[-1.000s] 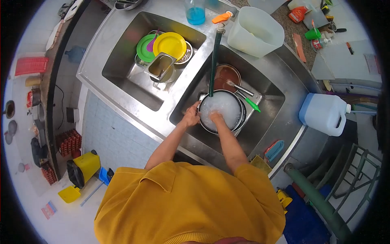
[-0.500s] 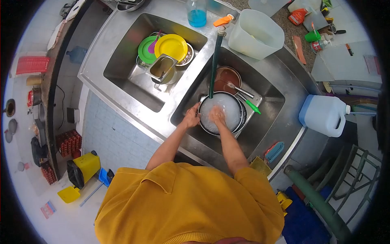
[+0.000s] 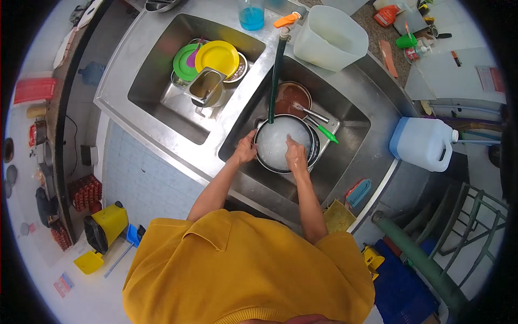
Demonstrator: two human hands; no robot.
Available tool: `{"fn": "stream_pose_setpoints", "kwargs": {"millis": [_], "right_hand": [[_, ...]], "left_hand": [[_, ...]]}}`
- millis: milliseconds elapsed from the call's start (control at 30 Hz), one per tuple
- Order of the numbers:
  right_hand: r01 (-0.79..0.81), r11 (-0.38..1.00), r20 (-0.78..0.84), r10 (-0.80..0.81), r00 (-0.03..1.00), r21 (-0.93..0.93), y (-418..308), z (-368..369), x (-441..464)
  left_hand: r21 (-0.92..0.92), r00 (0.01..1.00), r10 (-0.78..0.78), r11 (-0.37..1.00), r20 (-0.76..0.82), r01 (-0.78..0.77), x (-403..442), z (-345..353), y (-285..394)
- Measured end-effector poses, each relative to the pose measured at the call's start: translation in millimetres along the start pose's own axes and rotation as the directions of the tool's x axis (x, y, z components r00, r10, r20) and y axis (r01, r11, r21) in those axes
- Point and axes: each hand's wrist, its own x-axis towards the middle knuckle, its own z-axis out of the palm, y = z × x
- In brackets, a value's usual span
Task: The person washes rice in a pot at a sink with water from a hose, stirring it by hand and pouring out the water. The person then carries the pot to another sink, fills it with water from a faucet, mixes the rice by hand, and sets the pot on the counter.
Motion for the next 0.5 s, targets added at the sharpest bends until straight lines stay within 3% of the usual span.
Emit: {"fn": "stream_pose_setpoints", "kwargs": {"millis": [33,100,133,200,233,333,400,433,500], "right_hand": [[0.004,1.000,0.000,-0.004,1.000,0.002,-10.9,-8.5,2.6],[-0.171,0.932,0.196,0.241,0.951,-0.319,-49.0,-38.9,10.2],[-0.166,0.933,0.195,0.236,0.952,-0.318,-51.2,-34.2,15.6],[-0.290,0.933,-0.035,0.289,0.957,-0.215,-47.1,-17.7,27.7],[-0.286,0.934,-0.034,0.285,0.958,-0.216,-32.7,0.0,36.5],[-0.057,0.997,-0.289,0.041,0.957,-0.047,-9.3,28.5,52.3],[-0.198,0.970,0.049,0.207,0.977,-0.144,-45.8,-4.6,57.4],[-0.194,0.971,0.050,0.203,0.978,-0.143,-53.1,-7.7,60.3],[-0.314,0.898,0.130,0.367,0.921,-0.309,-62.7,-13.3,65.4]], "left_hand": [[0.002,1.000,0.000,1.000,-0.004,0.000,-1.4,-2.7,2.1],[-0.021,0.999,-0.026,0.999,0.029,0.027,-1.7,-4.7,6.9],[-0.020,0.999,-0.025,0.999,0.024,0.026,-1.9,-6.3,10.0],[0.006,0.999,-0.038,0.999,0.028,0.038,-3.2,-7.7,13.3],[0.013,0.999,-0.042,0.999,0.028,0.042,-2.9,-8.4,14.2],[0.029,0.998,-0.047,0.999,0.039,0.046,-3.0,-4.4,8.0],[0.106,1.000,0.025,0.994,-0.001,-0.025,-0.7,0.0,-3.0],[0.108,1.000,0.025,0.994,-0.005,-0.025,-1.0,0.8,-7.0],[0.098,0.999,0.039,0.994,-0.006,-0.038,1.3,5.3,-13.1]]}}
